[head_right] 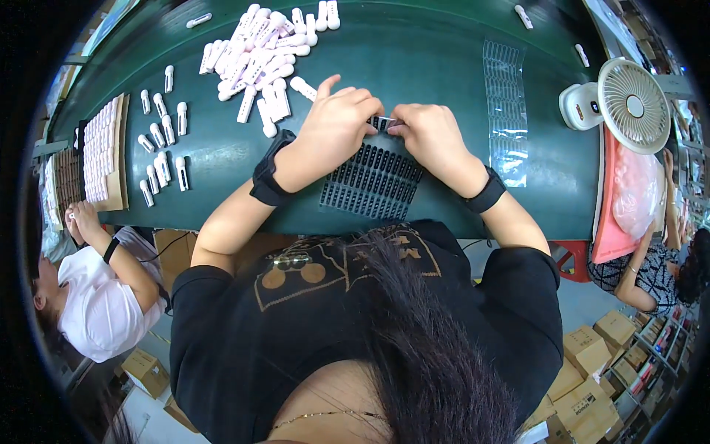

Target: The person picks up a white device and a black component, presses the component into the device, and sets it down. They then peel a black sticker from a sheet and press it onto the device before setting it aside.

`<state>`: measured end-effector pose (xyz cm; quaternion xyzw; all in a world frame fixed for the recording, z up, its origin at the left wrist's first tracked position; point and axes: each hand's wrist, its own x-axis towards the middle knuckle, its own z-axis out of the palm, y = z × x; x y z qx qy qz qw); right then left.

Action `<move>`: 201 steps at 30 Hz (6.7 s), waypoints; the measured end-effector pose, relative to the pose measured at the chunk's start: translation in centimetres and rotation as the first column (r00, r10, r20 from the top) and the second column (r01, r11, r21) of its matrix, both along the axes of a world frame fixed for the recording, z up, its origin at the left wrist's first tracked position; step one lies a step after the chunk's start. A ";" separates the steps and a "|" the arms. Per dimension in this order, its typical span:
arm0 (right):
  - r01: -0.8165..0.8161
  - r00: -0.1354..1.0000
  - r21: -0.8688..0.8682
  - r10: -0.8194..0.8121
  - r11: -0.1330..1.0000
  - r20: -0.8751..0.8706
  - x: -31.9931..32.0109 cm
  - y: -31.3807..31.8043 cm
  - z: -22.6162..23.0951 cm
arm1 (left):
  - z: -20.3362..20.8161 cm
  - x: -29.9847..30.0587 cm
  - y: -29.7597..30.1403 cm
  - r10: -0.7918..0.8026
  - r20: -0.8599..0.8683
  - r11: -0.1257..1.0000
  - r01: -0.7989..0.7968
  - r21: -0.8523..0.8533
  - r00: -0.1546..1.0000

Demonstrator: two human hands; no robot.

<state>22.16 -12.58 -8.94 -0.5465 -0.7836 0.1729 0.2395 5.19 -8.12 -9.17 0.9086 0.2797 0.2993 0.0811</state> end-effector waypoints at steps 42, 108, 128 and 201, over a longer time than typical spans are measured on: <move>0.074 0.983 -0.368 -0.130 0.927 -0.130 5.8 4.3 1.3 | -0.5 -1.7 4.7 0.195 0.040 0.926 -0.171 -0.336 0.980; -0.128 0.948 -0.149 0.077 0.980 -0.309 -17.1 25.9 14.3 | 11.1 -13.6 7.4 0.512 0.792 0.832 0.037 -0.554 0.333; -0.062 0.980 0.181 0.025 0.982 0.198 -5.0 30.6 -0.5 | 10.1 -10.8 8.2 0.532 0.802 0.790 0.184 -0.586 0.272; -0.066 0.877 0.240 0.171 0.968 -0.448 -6.3 11.1 8.7 | 5.6 -6.2 6.9 0.490 0.655 0.767 0.073 -0.637 0.575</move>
